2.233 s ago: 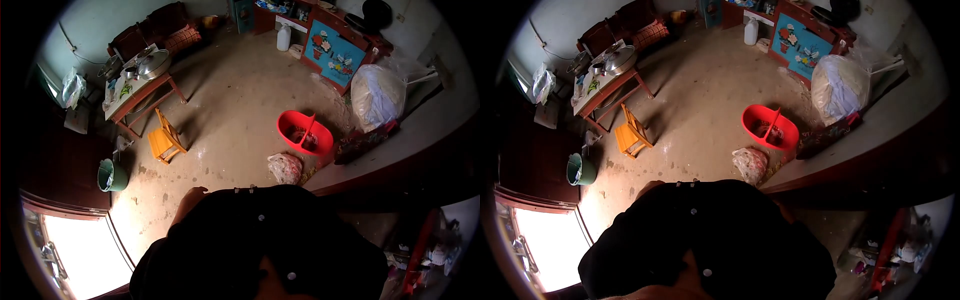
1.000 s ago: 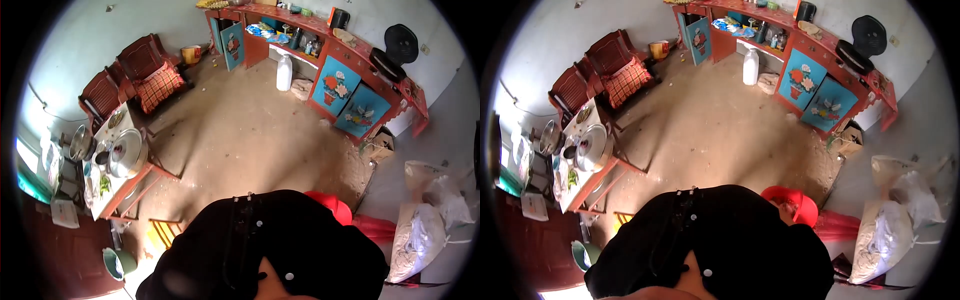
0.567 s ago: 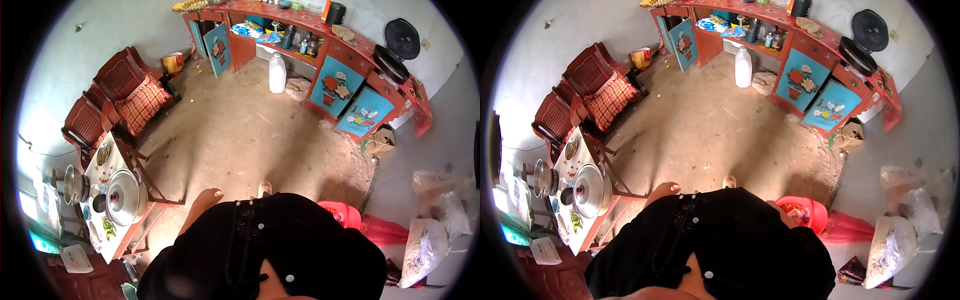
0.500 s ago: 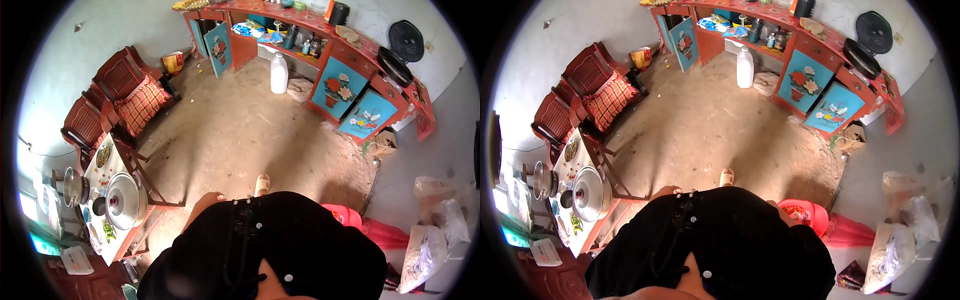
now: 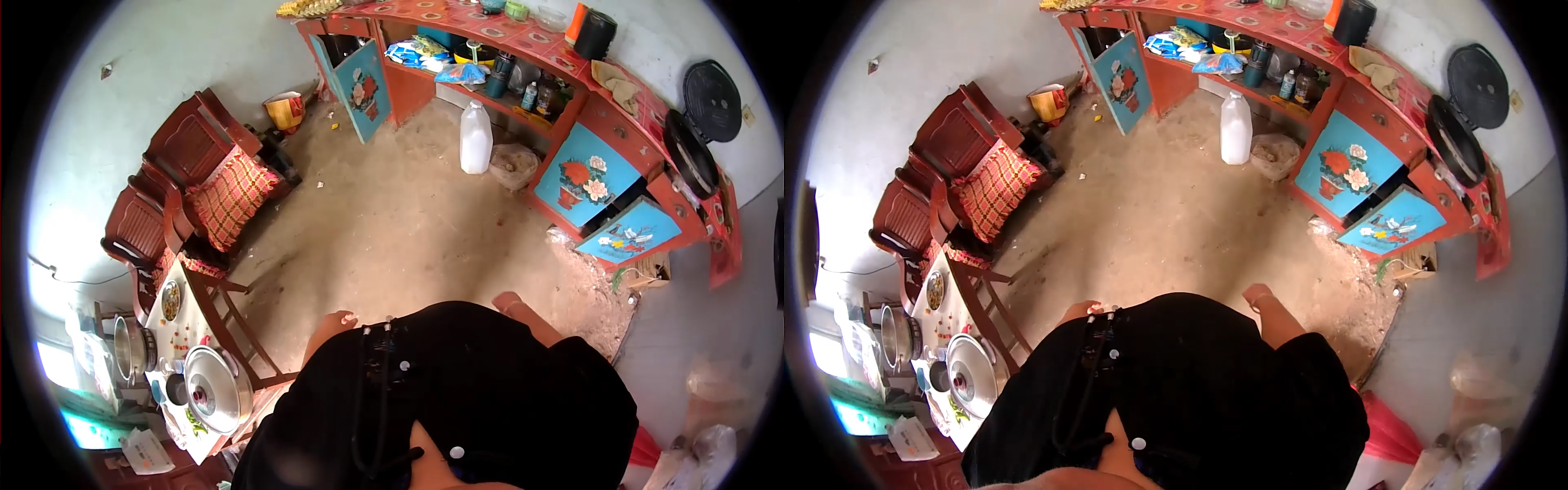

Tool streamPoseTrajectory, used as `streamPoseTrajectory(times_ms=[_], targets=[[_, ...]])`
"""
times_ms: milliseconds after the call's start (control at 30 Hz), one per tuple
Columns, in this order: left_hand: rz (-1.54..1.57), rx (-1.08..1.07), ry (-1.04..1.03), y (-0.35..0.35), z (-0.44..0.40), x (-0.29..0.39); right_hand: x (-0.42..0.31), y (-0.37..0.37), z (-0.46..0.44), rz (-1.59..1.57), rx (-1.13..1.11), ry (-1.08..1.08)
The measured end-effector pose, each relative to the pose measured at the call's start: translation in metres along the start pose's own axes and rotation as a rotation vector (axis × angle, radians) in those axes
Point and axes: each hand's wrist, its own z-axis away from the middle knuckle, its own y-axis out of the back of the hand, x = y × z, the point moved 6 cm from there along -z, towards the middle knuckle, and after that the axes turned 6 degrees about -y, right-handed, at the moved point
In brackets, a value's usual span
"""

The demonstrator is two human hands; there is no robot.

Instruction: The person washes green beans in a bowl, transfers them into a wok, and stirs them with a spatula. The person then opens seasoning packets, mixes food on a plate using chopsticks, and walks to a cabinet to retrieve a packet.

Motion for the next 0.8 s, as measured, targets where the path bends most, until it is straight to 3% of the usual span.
streamPoseTrajectory(times_ms=[67, 133, 233, 333, 467, 667, 767, 800], targets=[[0.007, 0.001, 0.005, 0.008, -0.019, 0.003, 0.016, 0.03, -0.019, 0.01, 0.081, -0.039], [0.002, 0.005, 0.014, 0.019, -0.038, 0.008, 0.033, 0.062, -0.043, -0.549, 0.235, -0.171], [-0.027, 0.012, 0.016, 0.045, -0.069, 0.017, 0.031, 0.084, -0.059, -0.83, 0.09, -0.271], [-0.051, 0.013, 0.011, 0.075, -0.102, 0.026, 0.03, 0.051, -0.088, -0.684, 0.097, -0.219], [-0.101, 0.024, -0.028, 0.128, -0.159, 0.043, 0.043, 0.027, -0.114, -0.453, -0.107, -0.218], [-0.209, 0.012, -0.107, 0.209, -0.231, 0.083, 0.068, 0.063, -0.143, -0.184, -0.216, -0.222], [-0.244, 0.005, -0.14, 0.238, -0.261, 0.098, 0.083, 0.05, -0.236, -0.334, 0.142, -0.244], [-0.257, 0.003, -0.14, 0.246, -0.271, 0.099, 0.079, 0.086, -0.232, -0.702, 0.164, -0.345]])
